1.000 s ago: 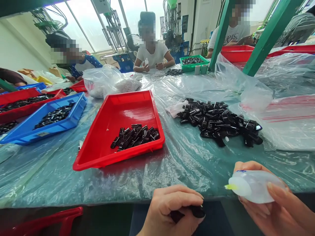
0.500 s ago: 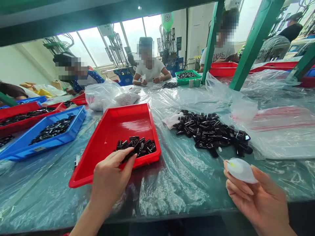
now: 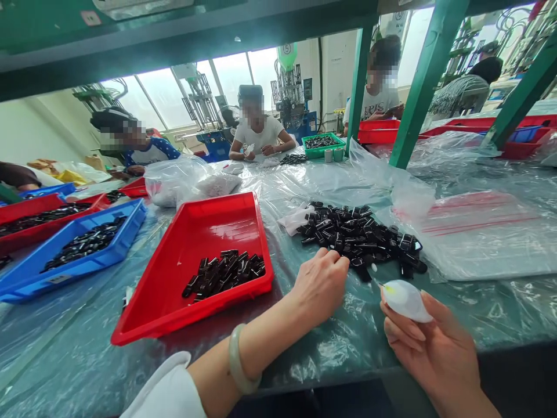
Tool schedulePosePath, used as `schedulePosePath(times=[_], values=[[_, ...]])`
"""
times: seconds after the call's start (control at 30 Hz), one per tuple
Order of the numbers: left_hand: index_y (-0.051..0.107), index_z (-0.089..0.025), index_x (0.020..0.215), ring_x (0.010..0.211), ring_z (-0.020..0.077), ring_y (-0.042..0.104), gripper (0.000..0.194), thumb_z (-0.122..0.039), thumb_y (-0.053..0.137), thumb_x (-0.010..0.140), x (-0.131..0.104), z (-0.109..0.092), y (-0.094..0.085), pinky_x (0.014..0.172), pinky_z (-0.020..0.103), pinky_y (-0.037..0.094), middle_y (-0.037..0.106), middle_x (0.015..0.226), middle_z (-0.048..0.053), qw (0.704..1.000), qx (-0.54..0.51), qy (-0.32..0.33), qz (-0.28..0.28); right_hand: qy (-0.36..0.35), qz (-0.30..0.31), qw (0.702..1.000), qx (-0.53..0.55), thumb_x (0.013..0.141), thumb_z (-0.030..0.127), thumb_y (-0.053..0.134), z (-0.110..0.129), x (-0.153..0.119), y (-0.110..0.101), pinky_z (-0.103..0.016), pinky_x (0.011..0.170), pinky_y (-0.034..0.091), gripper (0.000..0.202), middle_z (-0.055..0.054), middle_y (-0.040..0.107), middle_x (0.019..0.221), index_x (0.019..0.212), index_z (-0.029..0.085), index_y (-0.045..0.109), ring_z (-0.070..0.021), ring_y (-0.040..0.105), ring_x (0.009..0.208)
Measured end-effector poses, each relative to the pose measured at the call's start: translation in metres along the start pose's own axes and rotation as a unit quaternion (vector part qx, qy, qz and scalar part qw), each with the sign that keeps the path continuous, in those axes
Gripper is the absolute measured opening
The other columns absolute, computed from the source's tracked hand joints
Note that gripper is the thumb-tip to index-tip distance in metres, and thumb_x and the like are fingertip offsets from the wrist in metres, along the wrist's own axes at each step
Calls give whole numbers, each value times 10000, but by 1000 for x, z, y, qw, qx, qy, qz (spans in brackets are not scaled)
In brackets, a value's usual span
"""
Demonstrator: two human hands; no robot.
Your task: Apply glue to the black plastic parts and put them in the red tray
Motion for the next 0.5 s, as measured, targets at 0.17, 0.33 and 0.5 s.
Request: schedulePosePath(times=[0.17, 0.33, 0.5], values=[[643, -115, 904, 851, 185, 653, 63, -142, 586, 904, 25, 5, 35, 707, 342, 558, 670, 946, 47, 999, 6, -5, 50, 13, 25, 1000, 2, 897, 394, 589, 1, -2, 1, -190, 390, 342, 243, 66, 474, 639, 920, 152, 584, -57, 377, 430], [670, -110, 820, 784, 213, 676, 86, -78, 598, 855, 3, 13, 24, 672, 348, 557, 687, 843, 58, 997, -39, -47, 56, 15, 12, 1000, -10, 840, 410, 638, 3, -5, 6, -187, 395, 321, 256, 69, 435, 591, 867, 158, 601, -55, 336, 423], [671, -143, 912, 662, 150, 675, 141, -61, 617, 810, -58, 11, -5, 587, 223, 536, 703, 781, 19, 987, -141, -82, 13, 21, -16, 998, -54, 742, 455, 714, 5, -12, 7, -172, 393, 299, 291, 66, 357, 461, 848, 185, 680, -51, 307, 403]])
Point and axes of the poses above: each hand's wrist, its own x-axis towards the middle knuckle, its own y-axis out of the palm, z = x × y, the point moved 9 cm from there along x, towards the middle knuckle
